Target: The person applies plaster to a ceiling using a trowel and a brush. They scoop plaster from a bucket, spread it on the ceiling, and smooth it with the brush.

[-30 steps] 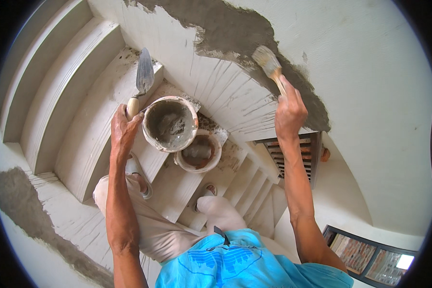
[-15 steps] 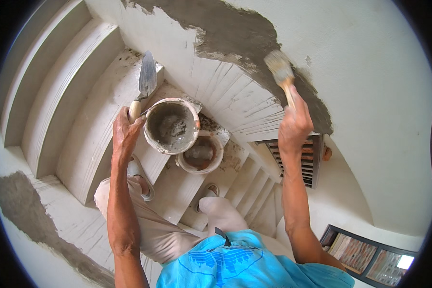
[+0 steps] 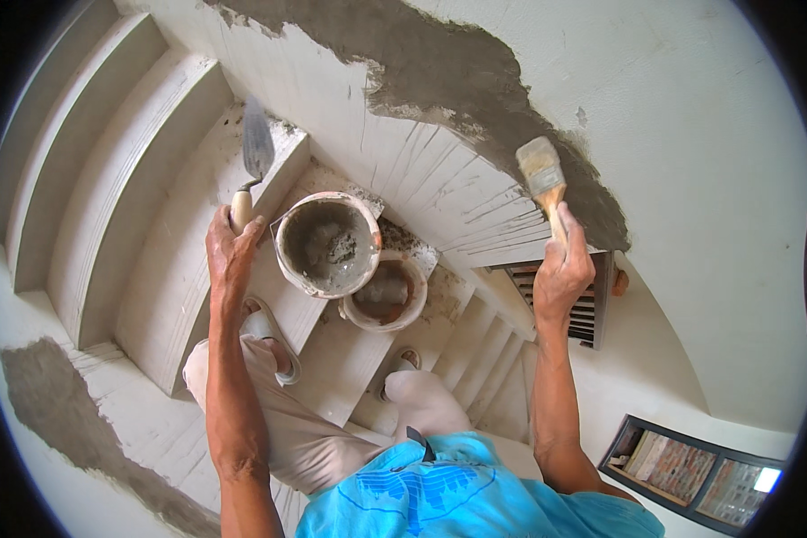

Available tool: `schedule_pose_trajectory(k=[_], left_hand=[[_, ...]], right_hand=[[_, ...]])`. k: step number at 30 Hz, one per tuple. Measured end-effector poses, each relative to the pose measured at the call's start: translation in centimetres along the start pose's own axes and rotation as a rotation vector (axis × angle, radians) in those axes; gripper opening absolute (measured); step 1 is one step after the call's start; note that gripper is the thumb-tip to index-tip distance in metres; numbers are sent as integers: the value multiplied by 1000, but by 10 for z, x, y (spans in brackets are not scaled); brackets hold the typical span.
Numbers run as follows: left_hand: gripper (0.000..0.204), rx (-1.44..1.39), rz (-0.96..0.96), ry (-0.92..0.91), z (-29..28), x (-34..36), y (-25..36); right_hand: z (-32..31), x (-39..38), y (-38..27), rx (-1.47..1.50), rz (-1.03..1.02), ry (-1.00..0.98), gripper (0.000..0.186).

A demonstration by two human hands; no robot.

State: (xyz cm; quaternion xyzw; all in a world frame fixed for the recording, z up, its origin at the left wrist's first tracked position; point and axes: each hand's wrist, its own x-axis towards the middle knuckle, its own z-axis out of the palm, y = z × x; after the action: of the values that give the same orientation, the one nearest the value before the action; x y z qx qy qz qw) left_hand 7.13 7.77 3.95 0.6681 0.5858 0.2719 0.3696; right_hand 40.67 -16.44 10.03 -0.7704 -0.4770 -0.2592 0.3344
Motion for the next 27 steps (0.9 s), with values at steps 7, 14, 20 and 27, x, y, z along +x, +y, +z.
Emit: schedule_pose_trajectory(k=[7, 14, 20, 27], left_hand=[[37, -208, -16, 76, 10, 39, -14], [36, -227, -37, 14, 7, 58, -14], [34, -220, -47, 16, -2, 65, -22], [35, -167, -2, -11, 6, 64, -18]], right_hand=[[45, 41, -60, 187, -99, -43, 55], [63, 67, -57, -17, -103, 32, 53], [21, 25, -49, -42, -28, 72, 53], [48, 70, -67, 14, -79, 42, 51]])
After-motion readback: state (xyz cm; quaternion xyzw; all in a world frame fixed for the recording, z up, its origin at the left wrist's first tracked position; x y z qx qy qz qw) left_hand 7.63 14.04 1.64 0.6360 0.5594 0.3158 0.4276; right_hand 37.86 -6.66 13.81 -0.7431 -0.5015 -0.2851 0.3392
